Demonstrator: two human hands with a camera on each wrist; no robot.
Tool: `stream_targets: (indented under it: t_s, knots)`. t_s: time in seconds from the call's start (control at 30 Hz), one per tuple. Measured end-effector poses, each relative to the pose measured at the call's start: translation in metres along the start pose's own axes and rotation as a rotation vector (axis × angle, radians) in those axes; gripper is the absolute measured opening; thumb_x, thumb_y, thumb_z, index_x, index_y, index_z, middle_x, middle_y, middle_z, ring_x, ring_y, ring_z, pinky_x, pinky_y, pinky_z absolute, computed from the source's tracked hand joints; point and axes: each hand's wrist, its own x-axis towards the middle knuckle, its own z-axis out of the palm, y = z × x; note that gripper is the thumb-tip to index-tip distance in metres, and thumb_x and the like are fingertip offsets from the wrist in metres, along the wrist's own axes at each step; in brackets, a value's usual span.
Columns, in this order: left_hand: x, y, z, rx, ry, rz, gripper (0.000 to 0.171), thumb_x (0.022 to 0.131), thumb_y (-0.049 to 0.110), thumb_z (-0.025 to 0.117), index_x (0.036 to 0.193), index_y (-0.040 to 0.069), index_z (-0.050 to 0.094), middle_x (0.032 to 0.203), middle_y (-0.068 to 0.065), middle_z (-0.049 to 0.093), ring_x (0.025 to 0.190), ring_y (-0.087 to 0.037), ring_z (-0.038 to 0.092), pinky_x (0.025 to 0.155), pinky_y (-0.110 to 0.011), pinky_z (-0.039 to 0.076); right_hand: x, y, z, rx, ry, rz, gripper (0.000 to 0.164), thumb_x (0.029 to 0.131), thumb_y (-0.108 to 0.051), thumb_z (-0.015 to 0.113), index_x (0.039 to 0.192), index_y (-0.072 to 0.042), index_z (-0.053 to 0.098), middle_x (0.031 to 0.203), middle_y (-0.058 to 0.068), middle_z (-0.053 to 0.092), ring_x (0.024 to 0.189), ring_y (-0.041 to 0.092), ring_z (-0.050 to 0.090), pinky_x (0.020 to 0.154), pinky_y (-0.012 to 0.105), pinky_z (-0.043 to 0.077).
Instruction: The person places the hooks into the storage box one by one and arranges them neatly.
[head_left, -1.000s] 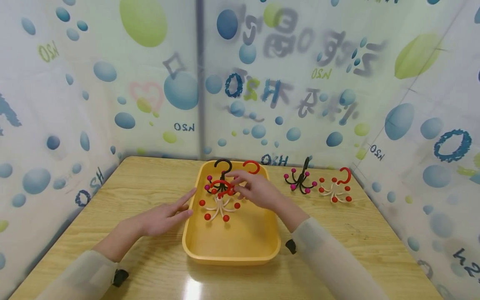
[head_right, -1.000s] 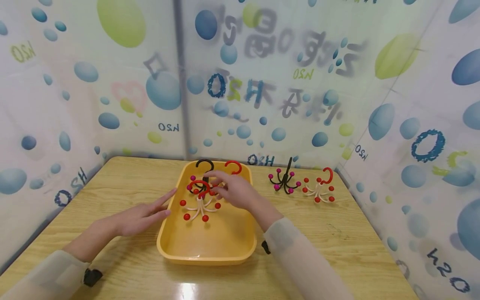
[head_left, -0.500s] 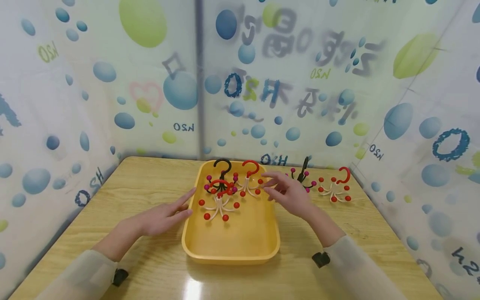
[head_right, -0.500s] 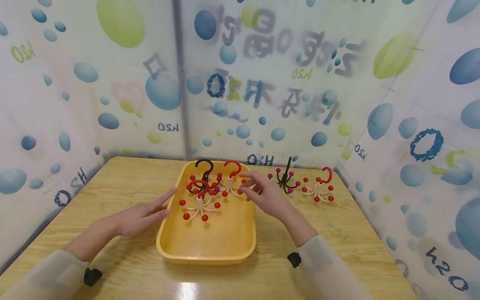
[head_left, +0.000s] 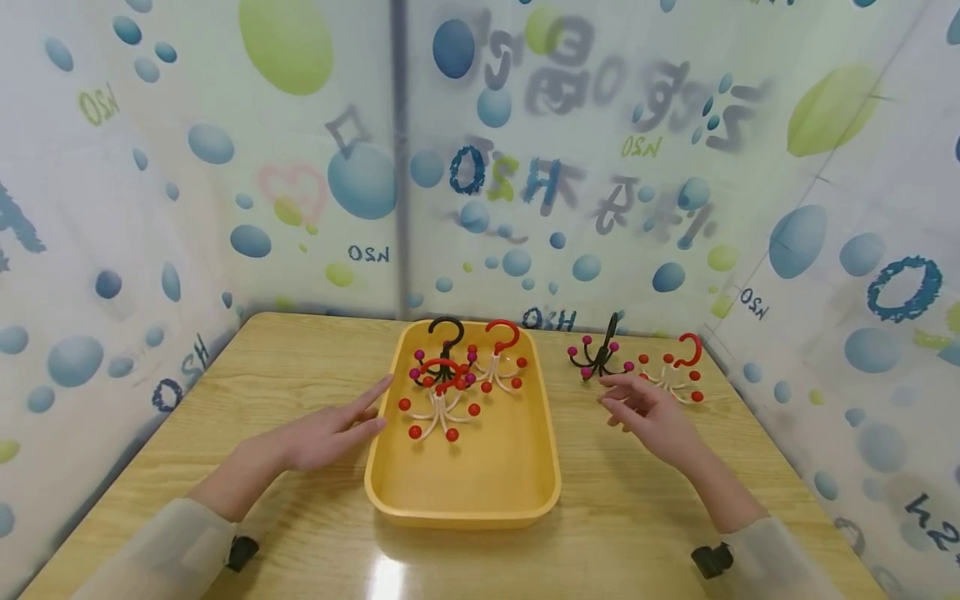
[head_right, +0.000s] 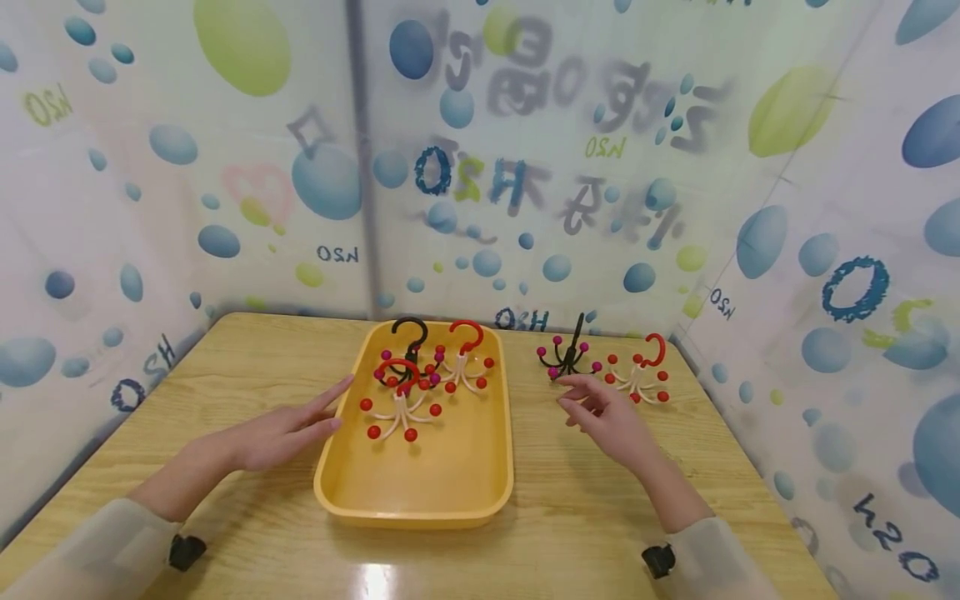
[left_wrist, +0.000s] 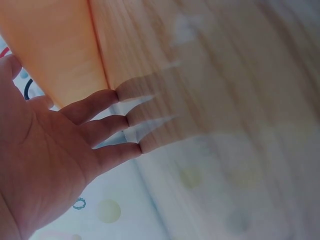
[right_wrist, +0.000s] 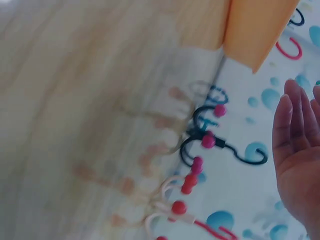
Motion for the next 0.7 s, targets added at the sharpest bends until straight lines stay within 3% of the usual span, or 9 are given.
stream_targets:
  t_s: [0.13, 0.3, 0.47, 0.57, 0.7]
  knots:
    - [0.001, 0.000, 0.000, 0.000, -0.004, -0.009, 0.074, 0.115, 0.062, 0.039, 0.177, 0.042, 0.004, 0.163, -0.027, 0.055, 0.151, -0.055, 0.051, 0.124, -0.076, 0.036, -0.009, 0.016, -0.020, -0.024, 0.039, 0.054, 0.037, 0.110, -0.018, 0.069, 0.146, -0.006, 0.065, 0.114, 0.018, 0.078, 0.084, 0.019, 0.077, 0.071, 0.031, 0.064]
    - [0.001, 0.000, -0.001, -0.003, -0.005, -0.008, 0.075, 0.115, 0.063, 0.038, 0.178, 0.041, 0.003, 0.162, -0.028, 0.055, 0.151, -0.056, 0.051, 0.124, -0.076, 0.035, -0.012, 0.035, -0.047, -0.041, 0.130, 0.100, 0.041, 0.112, -0.021, 0.067, 0.150, -0.004, 0.062, 0.107, -0.010, 0.075, 0.084, 0.008, 0.074, 0.070, 0.029, 0.064]
    - [0.001, -0.002, -0.001, -0.002, -0.003, -0.017, 0.074, 0.115, 0.063, 0.038, 0.177, 0.042, 0.003, 0.163, -0.026, 0.055, 0.152, -0.055, 0.050, 0.125, -0.076, 0.034, -0.008, 0.055, -0.069, -0.040, 0.303, 0.148, 0.046, 0.112, -0.025, 0.067, 0.151, -0.002, 0.060, 0.099, -0.027, 0.067, 0.078, -0.002, 0.072, 0.067, 0.022, 0.061]
    - [0.002, -0.001, 0.000, -0.005, 0.000, -0.025, 0.073, 0.115, 0.063, 0.038, 0.177, 0.044, 0.004, 0.163, -0.025, 0.055, 0.153, -0.054, 0.049, 0.125, -0.076, 0.034, -0.005, 0.063, -0.079, -0.043, 0.384, 0.174, 0.047, 0.111, -0.028, 0.068, 0.150, -0.003, 0.061, 0.097, -0.028, 0.065, 0.076, -0.001, 0.072, 0.065, 0.019, 0.060]
    - [0.002, -0.001, 0.000, -0.009, -0.003, -0.025, 0.074, 0.115, 0.063, 0.038, 0.177, 0.043, 0.003, 0.164, -0.026, 0.054, 0.152, -0.055, 0.049, 0.125, -0.076, 0.034, 0.000, 0.068, -0.089, -0.053, 0.417, 0.223, 0.050, 0.112, -0.034, 0.066, 0.154, -0.006, 0.059, 0.101, -0.025, 0.062, 0.079, 0.001, 0.072, 0.067, 0.017, 0.060]
